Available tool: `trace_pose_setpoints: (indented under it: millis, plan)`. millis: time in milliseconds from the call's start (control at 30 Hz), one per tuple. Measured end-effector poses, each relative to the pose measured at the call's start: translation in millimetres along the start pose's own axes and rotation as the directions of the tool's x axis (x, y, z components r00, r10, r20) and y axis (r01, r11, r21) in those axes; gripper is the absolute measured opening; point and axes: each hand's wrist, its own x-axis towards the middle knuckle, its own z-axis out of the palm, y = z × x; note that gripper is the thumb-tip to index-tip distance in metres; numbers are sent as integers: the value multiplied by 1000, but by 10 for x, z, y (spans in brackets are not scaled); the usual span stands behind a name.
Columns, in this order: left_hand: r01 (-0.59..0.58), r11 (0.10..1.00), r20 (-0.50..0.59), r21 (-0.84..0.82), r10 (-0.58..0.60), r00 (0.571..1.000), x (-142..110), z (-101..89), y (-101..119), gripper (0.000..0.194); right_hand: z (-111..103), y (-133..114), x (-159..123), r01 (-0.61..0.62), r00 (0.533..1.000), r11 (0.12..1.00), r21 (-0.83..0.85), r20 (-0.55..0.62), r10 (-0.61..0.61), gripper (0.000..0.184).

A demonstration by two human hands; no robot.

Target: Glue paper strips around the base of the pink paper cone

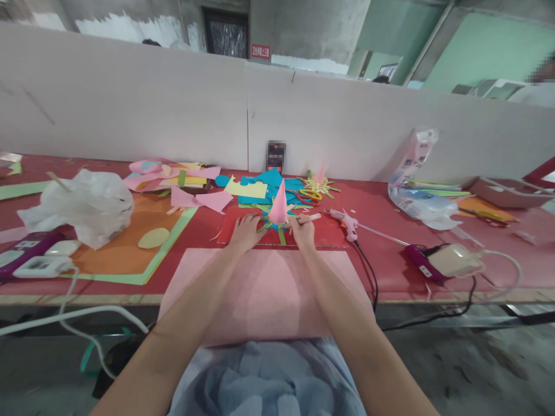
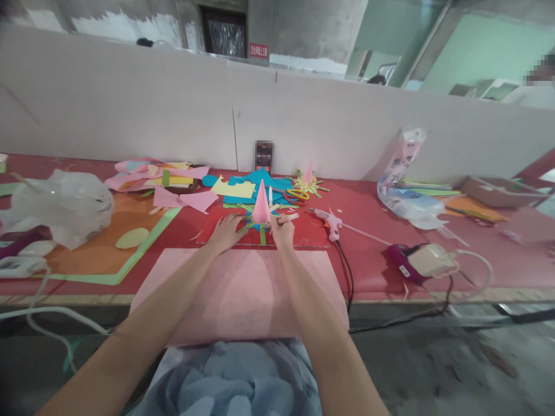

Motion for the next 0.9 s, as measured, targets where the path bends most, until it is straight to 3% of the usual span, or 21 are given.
trace_pose_setpoints:
  millis: [267, 467, 633, 767, 900]
  plan:
    - [11, 1000, 7, 5, -11, 1000, 18, 17, -6, 47, -48, -114, 27, -22, 968, 911, 411, -219, 122, 35]
    - [11, 1000, 15, 5, -11, 1000, 6, -1, 7, 48, -120, -127, 78, -26, 927, 859, 511, -309, 212, 38]
    - [14, 1000, 11, 5, -14, 1000, 7, -2, 4, 47, -100, -121, 54, -9, 967, 896, 443, -225, 121, 39]
    - [13, 1000, 5, 6, -13, 1000, 13, 10, -1, 46, -67, -150, -3, 44, 998, 932, 359, -64, -22, 38]
    - [7, 1000, -4, 10, -7, 1000, 9, 12, 0, 46, -43, -117, -18, 37, 994, 968, 249, 87, -60, 38]
